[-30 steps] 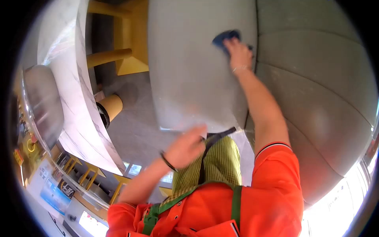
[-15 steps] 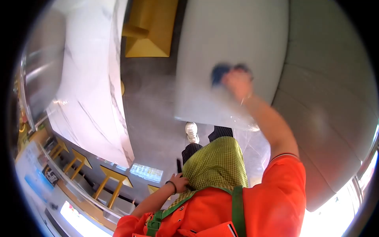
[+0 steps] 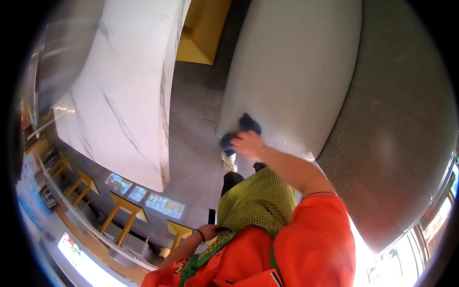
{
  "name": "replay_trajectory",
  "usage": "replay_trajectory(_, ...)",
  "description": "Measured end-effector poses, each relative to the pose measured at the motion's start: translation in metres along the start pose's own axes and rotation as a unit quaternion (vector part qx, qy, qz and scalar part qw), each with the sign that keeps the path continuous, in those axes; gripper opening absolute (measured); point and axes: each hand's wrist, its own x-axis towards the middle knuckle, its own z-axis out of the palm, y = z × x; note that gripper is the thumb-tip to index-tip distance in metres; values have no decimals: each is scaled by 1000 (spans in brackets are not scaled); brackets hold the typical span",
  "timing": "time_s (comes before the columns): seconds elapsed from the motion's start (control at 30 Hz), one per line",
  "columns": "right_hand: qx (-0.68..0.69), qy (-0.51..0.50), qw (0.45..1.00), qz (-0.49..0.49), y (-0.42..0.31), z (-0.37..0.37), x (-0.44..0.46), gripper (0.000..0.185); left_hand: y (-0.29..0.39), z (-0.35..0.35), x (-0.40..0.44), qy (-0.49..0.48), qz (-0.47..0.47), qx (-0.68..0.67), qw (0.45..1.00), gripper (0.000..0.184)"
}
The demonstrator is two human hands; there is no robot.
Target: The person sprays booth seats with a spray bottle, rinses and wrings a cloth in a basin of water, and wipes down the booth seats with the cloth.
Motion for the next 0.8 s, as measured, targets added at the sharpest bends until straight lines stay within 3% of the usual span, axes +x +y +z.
replay_trajectory(0.03, 22, -72, 997, -19, 19, -9, -21, 24, -3, 3, -6, 8, -7, 1, 1000, 32)
replay_trajectory(0.07, -18, -1, 1000, -18, 37, -33, -33, 22, 10, -9, -12, 12, -27, -8, 1000, 28)
replay_trajectory(0.1, -42, -122, 985, 114, 63, -45, -38, 21, 14, -16, -7, 7, -22, -6, 1000, 28)
replay_trajectory(0.17, -153, 96, 952, 246, 131, -69, -66, 24, 9, -19, -7, 30, -34, 10, 999, 23)
replay_trajectory(0.2, -235, 165, 897, 337, 157, -78, -84, 33, -2, -21, -3, 53, -1, 31, 998, 23)
replay_trajectory(0.27, -211, 275, 803, 485, 181, -82, -95, 41, -8, -35, 5, 36, -13, 61, 997, 23)
replay_trajectory(0.33, -197, 263, 818, 472, 151, -47, -94, 42, -7, -48, 2, 16, -36, 111, 993, 23)
replay_trajectory(0.37, -134, 220, 862, 437, 109, -35, -91, 43, -9, -55, 0, 12, -29, 126, 992, 23)
replay_trajectory(0.43, -151, 198, 907, 340, 33, 21, -102, 38, -7, -66, -5, 40, -3, 141, 989, 23)
replay_trajectory(0.47, -134, 141, 920, 339, -9, 17, -107, 36, -5, -72, -5, 32, 6, 155, 987, 23)
replay_trajectory(0.53, -84, 81, 964, 238, -21, -3, -133, 37, -8, -83, -11, 36, 14, 174, 984, 23)
replay_trajectory(0.57, -89, 87, 960, 250, -13, 0, -152, 37, -12, -89, -12, 43, 15, 184, 982, 23)
replay_trajectory(0.63, -166, 96, 922, 335, 8, 16, -190, 38, -32, -92, -16, 69, 34, 194, 978, 20)
replay_trajectory(0.7, -165, 141, 817, 535, 31, 20, -208, 45, -45, -96, -18, 65, 44, 204, 976, 16)
replay_trajectory(0.77, -123, 236, 731, 629, 33, 14, -198, 57, -64, -102, -20, 58, 51, 178, 981, 16)
replay_trajectory(0.8, -118, 234, 728, 634, 23, 23, -189, 57, -69, -104, -20, 50, 47, 181, 981, 15)
